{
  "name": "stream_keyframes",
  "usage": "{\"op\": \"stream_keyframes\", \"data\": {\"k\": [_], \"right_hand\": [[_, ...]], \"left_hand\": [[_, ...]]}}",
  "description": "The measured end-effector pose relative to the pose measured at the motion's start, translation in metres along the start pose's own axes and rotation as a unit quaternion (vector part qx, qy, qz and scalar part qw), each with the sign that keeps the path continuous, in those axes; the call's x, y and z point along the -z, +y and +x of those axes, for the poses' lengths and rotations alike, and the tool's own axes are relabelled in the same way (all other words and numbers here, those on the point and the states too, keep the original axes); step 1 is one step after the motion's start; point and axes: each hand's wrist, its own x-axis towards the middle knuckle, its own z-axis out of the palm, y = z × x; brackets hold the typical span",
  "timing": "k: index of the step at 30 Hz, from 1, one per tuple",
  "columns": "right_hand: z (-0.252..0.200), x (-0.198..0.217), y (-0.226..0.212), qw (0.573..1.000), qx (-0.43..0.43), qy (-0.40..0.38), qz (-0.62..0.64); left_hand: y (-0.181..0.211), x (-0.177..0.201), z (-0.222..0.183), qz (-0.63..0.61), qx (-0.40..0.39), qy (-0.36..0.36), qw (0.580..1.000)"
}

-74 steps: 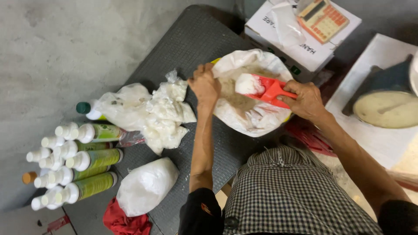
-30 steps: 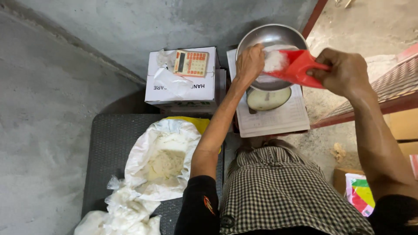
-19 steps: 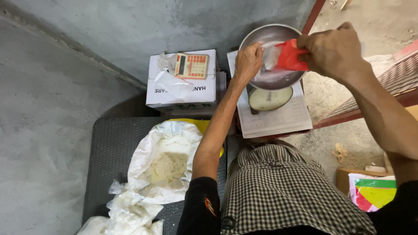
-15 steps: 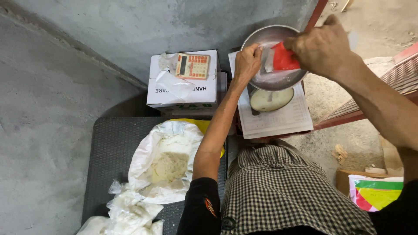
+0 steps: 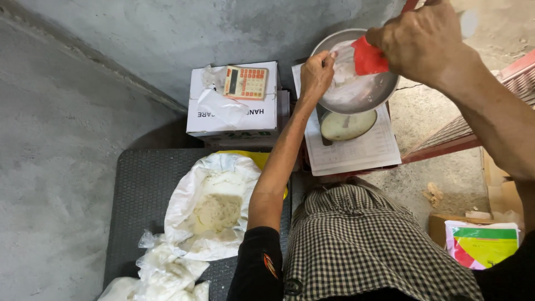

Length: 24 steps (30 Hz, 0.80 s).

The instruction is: Measuring out white powder using a red scoop into plastic bags and weighing them on a scale for processing.

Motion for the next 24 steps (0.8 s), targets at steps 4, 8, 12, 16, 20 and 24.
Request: {"op": "stream_keyframes", "data": {"k": [4,8,12,16,20,24], "right_hand": [[-0.009,0.012,-0.004,0.998,0.019,0.049,-0.047],[-0.008,0.005,-0.007,0.998,0.014,0.064,0.022],[-0.004,-0.048,-0.013,0.999,0.024,0.007,0.043],[-0.003,-0.058,-0.003,0.997,0.018,0.049,0.05],[-0.007,-0.053,0.01,1.0,0.003,0.006,0.002],[-0.016,-0.033,0.018,0.998,-0.009,-0.038,0.051]], "left_hand": [[-0.004,-0.004,0.004,0.014,0.005,0.002,1.0],[0.004,0.004,0.01,-0.004,0.034,-0.003,0.999],[-0.009,0.001,0.015,-0.021,-0.008,0.019,1.0],[-0.008,0.002,0.015,-0.017,0.035,-0.02,0.999],[0.003,0.008,0.008,-0.049,0.068,-0.044,0.996],[-0.01,-0.004,0.009,-0.086,0.063,-0.038,0.994]]}}
